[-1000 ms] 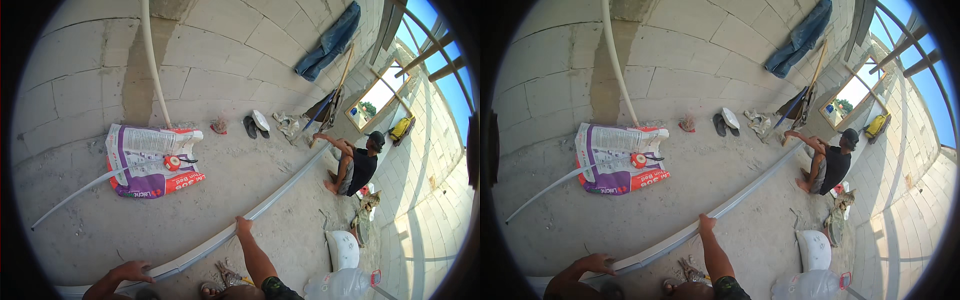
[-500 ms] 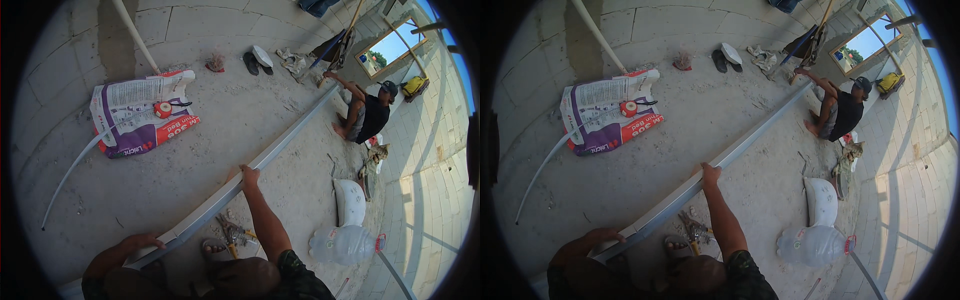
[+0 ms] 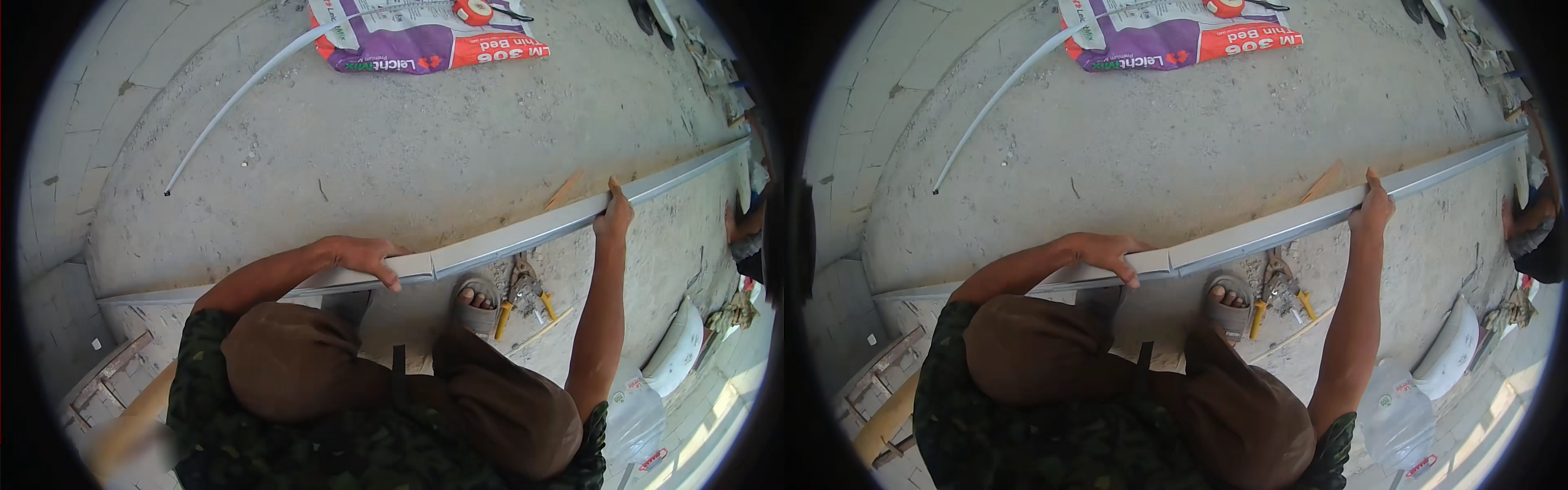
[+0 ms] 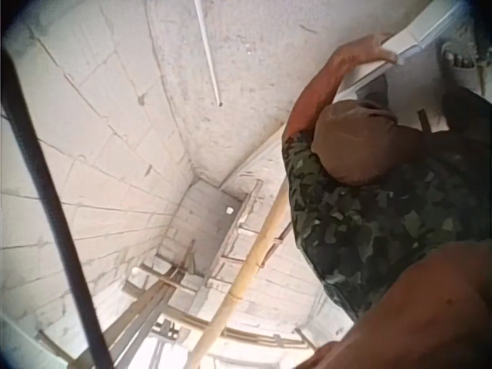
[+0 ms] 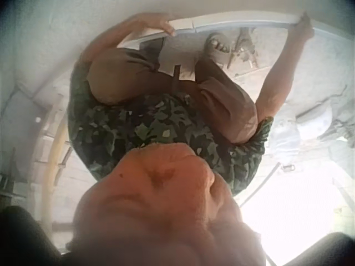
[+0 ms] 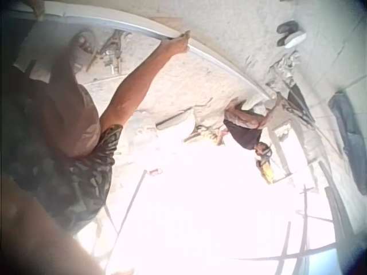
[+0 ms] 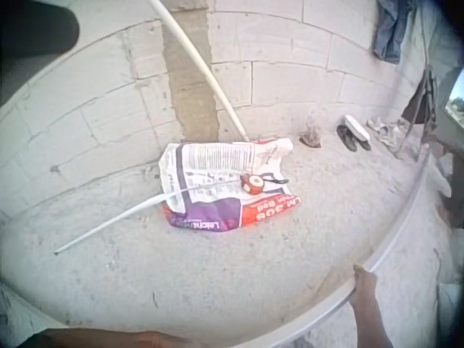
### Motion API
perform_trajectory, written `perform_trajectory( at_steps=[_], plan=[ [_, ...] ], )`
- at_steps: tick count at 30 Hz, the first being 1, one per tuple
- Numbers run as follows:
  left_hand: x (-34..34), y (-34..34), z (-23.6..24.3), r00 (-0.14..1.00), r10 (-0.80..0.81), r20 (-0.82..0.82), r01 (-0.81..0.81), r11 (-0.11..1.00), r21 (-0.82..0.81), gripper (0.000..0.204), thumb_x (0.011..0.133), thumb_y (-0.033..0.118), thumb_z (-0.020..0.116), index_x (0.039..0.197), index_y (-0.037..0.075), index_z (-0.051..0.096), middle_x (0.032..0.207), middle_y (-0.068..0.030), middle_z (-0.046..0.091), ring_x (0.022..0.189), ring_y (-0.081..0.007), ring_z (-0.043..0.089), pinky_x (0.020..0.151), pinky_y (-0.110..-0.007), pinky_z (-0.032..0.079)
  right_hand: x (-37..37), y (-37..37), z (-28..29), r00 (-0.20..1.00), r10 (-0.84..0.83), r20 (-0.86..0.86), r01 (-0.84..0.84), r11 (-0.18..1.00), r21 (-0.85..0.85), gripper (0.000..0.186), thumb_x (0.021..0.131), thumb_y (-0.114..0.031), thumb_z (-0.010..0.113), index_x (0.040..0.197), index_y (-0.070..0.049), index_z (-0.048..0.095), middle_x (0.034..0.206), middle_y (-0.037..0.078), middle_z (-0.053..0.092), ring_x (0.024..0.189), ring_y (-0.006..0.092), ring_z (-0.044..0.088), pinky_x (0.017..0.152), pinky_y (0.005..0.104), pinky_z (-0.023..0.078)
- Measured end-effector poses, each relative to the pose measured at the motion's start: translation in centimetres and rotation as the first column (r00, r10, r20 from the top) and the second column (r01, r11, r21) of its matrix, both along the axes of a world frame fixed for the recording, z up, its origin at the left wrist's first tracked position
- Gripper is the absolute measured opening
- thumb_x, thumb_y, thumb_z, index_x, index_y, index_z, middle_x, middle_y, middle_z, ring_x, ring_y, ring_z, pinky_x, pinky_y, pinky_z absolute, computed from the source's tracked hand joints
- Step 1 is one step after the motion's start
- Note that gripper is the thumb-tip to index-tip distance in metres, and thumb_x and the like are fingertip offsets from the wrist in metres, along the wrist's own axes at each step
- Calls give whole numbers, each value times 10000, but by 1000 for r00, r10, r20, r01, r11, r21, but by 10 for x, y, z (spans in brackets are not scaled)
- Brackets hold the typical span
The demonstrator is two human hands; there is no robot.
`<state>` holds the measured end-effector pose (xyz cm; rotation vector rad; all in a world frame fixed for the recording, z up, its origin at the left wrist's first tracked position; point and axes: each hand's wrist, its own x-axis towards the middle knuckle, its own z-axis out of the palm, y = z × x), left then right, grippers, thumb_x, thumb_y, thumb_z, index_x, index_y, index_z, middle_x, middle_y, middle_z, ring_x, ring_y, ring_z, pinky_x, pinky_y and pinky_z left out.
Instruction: The person measures a metal stud with a tape measure and marks it. They then use metal snips to cut notches into the sides of the stud before bending it at the cut point.
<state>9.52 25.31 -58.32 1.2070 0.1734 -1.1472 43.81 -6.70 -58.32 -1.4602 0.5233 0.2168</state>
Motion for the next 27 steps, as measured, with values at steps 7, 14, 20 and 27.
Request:
perform_trajectory(
  at_steps=[7, 14, 20, 27],
  plan=[
    [8, 1, 35, 982, -119, 144, 103, 988, 114, 838, 633, 283, 771, 1335, -72, 482, 1123, -203, 653, 1028, -280, 616, 909, -362, 472, 7, 4, 10, 998, -22, 55, 27, 995, -94, 424, 843, -61, 715, 1151, 131, 497, 1007, 143, 584, 898, 253, 603, 770, 387, 516],
    [20, 52, 104, 998, 7, 64, -16, 991, 132, 826, 494, 302, 773, 1195, -101, 604, 1057, -220, 675, 952, -298, 640, 831, -370, 495, 15, 31, 91, 956, 202, 211, -173, 974, -146, 455, 860, -156, 721, 1144, 136, 519, 1000, 162, 577, 826, 250, 594, 753, 386, 533],
    [53, 94, 176, 961, 138, 241, -216, 916, 337, 846, 460, 366, 707, 1162, -101, 635, 1055, -253, 665, 944, -332, 640, 785, -345, 488, -15, 44, 165, 618, 490, 614, 121, 713, -691, 732, 894, -547, 608, 1309, 48, 517, 1279, 264, 553, 1227, 369, 540, 1002, 472, 452],
    [55, 115, 246, 938, -42, 344, -131, 876, 465, 792, 604, 328, 682, 1229, -145, 570, 1100, -320, 630, 1037, -383, 615, 872, -389, 479, -63, 64, 184, -164, 891, 425, 216, 452, -865, 742, 787, -679, 629, 1096, -6, 600, 1006, 176, 589, 989, 356, 580, 918, 483, 470]
  ],
)
